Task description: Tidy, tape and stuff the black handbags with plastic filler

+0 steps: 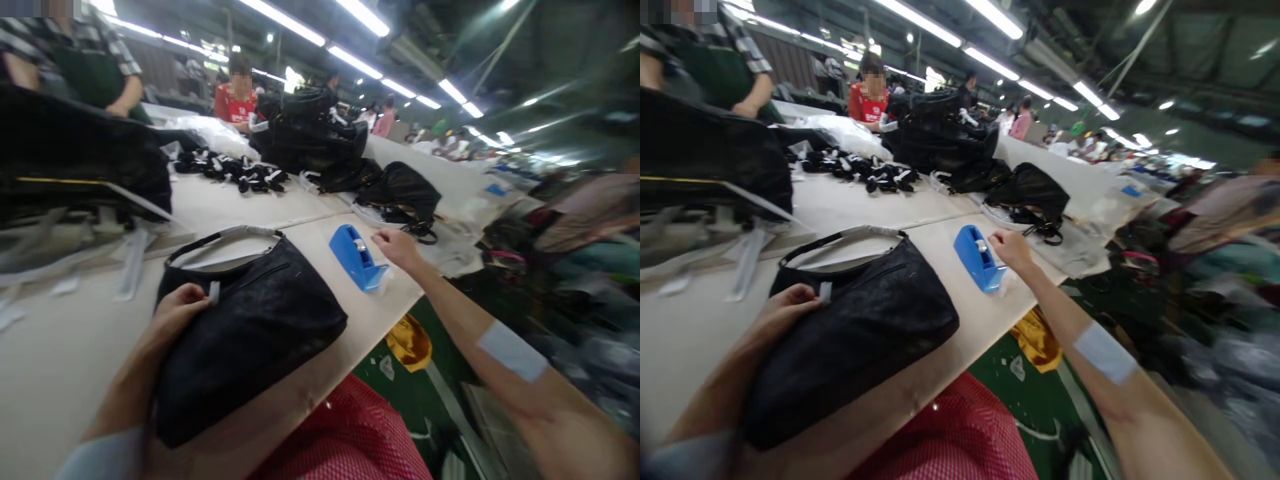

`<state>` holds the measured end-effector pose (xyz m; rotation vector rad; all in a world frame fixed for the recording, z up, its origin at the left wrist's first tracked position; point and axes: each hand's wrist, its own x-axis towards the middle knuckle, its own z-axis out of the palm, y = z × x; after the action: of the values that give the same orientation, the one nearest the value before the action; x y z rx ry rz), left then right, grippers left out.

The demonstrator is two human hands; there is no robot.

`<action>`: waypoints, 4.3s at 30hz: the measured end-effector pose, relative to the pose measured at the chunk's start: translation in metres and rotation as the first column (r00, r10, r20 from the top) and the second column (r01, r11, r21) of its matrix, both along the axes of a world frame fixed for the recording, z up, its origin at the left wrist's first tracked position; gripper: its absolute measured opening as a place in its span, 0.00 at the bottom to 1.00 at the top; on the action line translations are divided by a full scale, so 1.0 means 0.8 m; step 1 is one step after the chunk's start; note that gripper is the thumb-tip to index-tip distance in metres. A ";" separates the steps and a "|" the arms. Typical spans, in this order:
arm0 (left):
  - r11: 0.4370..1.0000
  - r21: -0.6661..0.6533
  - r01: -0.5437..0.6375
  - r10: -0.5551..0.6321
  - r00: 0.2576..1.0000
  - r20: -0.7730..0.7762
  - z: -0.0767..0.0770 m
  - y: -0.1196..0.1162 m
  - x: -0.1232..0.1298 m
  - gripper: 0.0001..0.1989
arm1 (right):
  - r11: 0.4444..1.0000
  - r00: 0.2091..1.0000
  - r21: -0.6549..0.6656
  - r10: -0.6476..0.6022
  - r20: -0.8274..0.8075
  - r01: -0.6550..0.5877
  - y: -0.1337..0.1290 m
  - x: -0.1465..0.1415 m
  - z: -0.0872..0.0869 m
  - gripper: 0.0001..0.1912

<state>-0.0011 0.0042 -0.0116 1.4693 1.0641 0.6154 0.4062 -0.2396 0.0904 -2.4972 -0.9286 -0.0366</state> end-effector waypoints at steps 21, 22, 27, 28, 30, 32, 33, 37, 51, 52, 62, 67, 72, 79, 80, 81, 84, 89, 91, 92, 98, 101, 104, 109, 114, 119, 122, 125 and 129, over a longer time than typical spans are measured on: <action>0.998 0.060 0.020 -0.031 0.984 0.176 -0.023 -0.017 -0.009 0.16 | 0.674 0.617 -0.050 0.642 -0.455 -0.737 0.229 -0.301 -0.088 0.13; 0.997 0.064 0.035 -0.045 0.985 0.169 -0.022 -0.017 -0.009 0.16 | 0.664 0.584 0.006 0.661 -0.471 -0.748 0.230 -0.299 -0.094 0.11; 0.996 0.053 0.068 -0.073 0.993 0.096 -0.018 -0.018 -0.012 0.15 | 0.640 0.511 0.126 0.703 -0.494 -0.758 0.233 -0.292 -0.108 0.07; 0.996 0.055 0.068 -0.073 0.994 0.086 -0.015 -0.019 -0.012 0.14 | 0.638 0.514 0.119 0.704 -0.489 -0.760 0.232 -0.292 -0.108 0.08; 0.996 0.068 0.065 -0.070 0.995 0.074 -0.010 -0.022 -0.014 0.13 | 0.642 0.530 0.097 0.700 -0.478 -0.760 0.232 -0.294 -0.104 0.08; 0.993 0.098 0.061 -0.065 0.997 0.045 -0.005 -0.024 -0.014 0.13 | 0.650 0.552 0.066 0.691 -0.467 -0.757 0.231 -0.296 -0.100 0.07; 0.991 0.118 0.064 -0.067 0.998 0.020 -0.004 -0.025 -0.015 0.13 | 0.655 0.565 0.047 0.684 -0.461 -0.754 0.231 -0.297 -0.098 0.07; 0.981 0.177 0.077 -0.064 0.995 -0.075 -0.005 -0.025 -0.015 0.14 | 0.646 0.582 -0.017 0.676 -0.451 -0.763 0.231 -0.300 -0.094 0.07; 0.977 0.204 0.063 -0.056 0.998 -0.041 -0.015 -0.019 -0.014 0.10 | 0.566 0.386 0.224 0.752 -0.534 -0.794 0.239 -0.290 -0.106 0.11; 0.978 0.200 0.064 -0.058 0.998 -0.036 -0.015 -0.019 -0.014 0.09 | 0.541 0.358 0.246 0.771 -0.527 -0.804 0.240 -0.290 -0.109 0.09; 1.000 0.014 0.023 -0.023 0.999 0.027 -0.006 -0.021 -0.016 0.14 | 0.446 0.370 0.289 0.886 -0.281 -0.847 0.243 -0.287 -0.107 0.04; 0.999 -0.023 0.026 -0.023 0.992 0.125 -0.005 -0.020 -0.014 0.17 | 0.400 0.295 0.348 0.902 -0.316 -0.848 0.242 -0.288 -0.106 0.05; 0.987 -0.134 0.091 -0.064 0.978 0.199 -0.003 -0.022 -0.016 0.21 | 0.396 0.309 0.382 0.912 -0.269 -0.835 0.242 -0.290 -0.108 0.06; 0.997 -0.035 0.067 -0.064 0.995 0.082 -0.004 -0.023 -0.011 0.14 | 0.400 0.315 0.342 0.908 -0.277 -0.851 0.245 -0.292 -0.116 0.06; 0.998 -0.013 0.068 -0.067 0.996 0.052 -0.005 -0.023 -0.010 0.13 | 0.397 0.314 0.337 0.908 -0.276 -0.854 0.246 -0.292 -0.116 0.06; 0.997 0.009 0.076 -0.076 0.997 0.025 -0.005 -0.022 -0.010 0.13 | 0.396 0.314 0.332 0.909 -0.275 -0.856 0.246 -0.292 -0.116 0.06; 0.992 0.102 0.075 -0.078 0.997 0.020 -0.006 -0.020 -0.008 0.13 | 0.404 0.323 0.315 0.905 -0.278 -0.859 0.246 -0.293 -0.114 0.07; 0.982 0.182 0.047 -0.049 0.999 0.010 -0.007 -0.019 -0.006 0.12 | 0.402 0.326 0.305 0.906 -0.271 -0.864 0.247 -0.293 -0.114 0.08; 0.977 0.202 0.066 -0.058 0.997 -0.047 -0.007 -0.019 -0.006 0.12 | 0.393 0.320 0.299 0.910 -0.265 -0.870 0.248 -0.293 -0.116 0.07; 0.973 0.217 0.076 -0.063 0.996 -0.064 -0.007 -0.019 -0.006 0.12 | 0.391 0.319 0.295 0.910 -0.263 -0.872 0.248 -0.293 -0.117 0.07; 0.966 0.223 0.130 -0.114 0.990 -0.084 -0.006 -0.020 -0.005 0.13 | 0.383 0.296 0.335 0.912 -0.283 -0.861 0.249 -0.294 -0.119 0.09; 0.967 0.227 0.115 -0.095 0.991 -0.095 -0.006 -0.022 -0.003 0.12 | 0.425 0.306 0.361 0.888 -0.343 -0.830 0.250 -0.293 -0.122 0.11; 0.963 0.257 0.080 -0.054 0.993 -0.107 -0.008 -0.023 -0.001 0.10 | 0.516 0.355 0.353 0.830 -0.430 -0.780 0.252 -0.293 -0.123 0.14; 0.971 0.235 0.043 -0.029 0.998 -0.060 -0.014 -0.023 -0.001 0.12 | 0.567 0.353 0.318 0.770 -0.531 -0.760 0.249 -0.292 -0.111 0.09; 0.977 0.211 0.046 -0.041 0.999 -0.029 -0.015 -0.023 -0.003 0.13 | 0.531 0.316 0.357 0.800 -0.510 -0.768 0.245 -0.290 -0.112 0.14; 0.972 0.232 0.044 -0.040 0.999 -0.023 -0.013 -0.025 -0.003 0.11 | 0.514 0.420 0.232 0.835 -0.356 -0.826 0.245 -0.296 -0.113 0.05; 0.968 0.246 0.047 -0.044 0.999 -0.015 -0.013 -0.024 -0.003 0.12 | 0.548 0.531 0.063 0.828 -0.180 -0.834 0.241 -0.303 -0.105 0.06; 0.975 0.221 0.037 -0.037 0.999 -0.002 -0.012 -0.023 -0.003 0.15 | 0.533 0.528 0.000 0.838 -0.135 -0.846 0.236 -0.306 -0.098 0.06; 0.985 0.173 0.021 -0.021 1.000 0.000 -0.010 -0.022 -0.003 0.16 | 0.505 0.496 0.023 0.854 -0.155 -0.863 0.233 -0.304 -0.098 0.07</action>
<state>-0.0038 -0.0136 -0.0200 1.6282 1.0125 0.7081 0.1627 -0.0530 0.0118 -1.7436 -2.0246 0.5064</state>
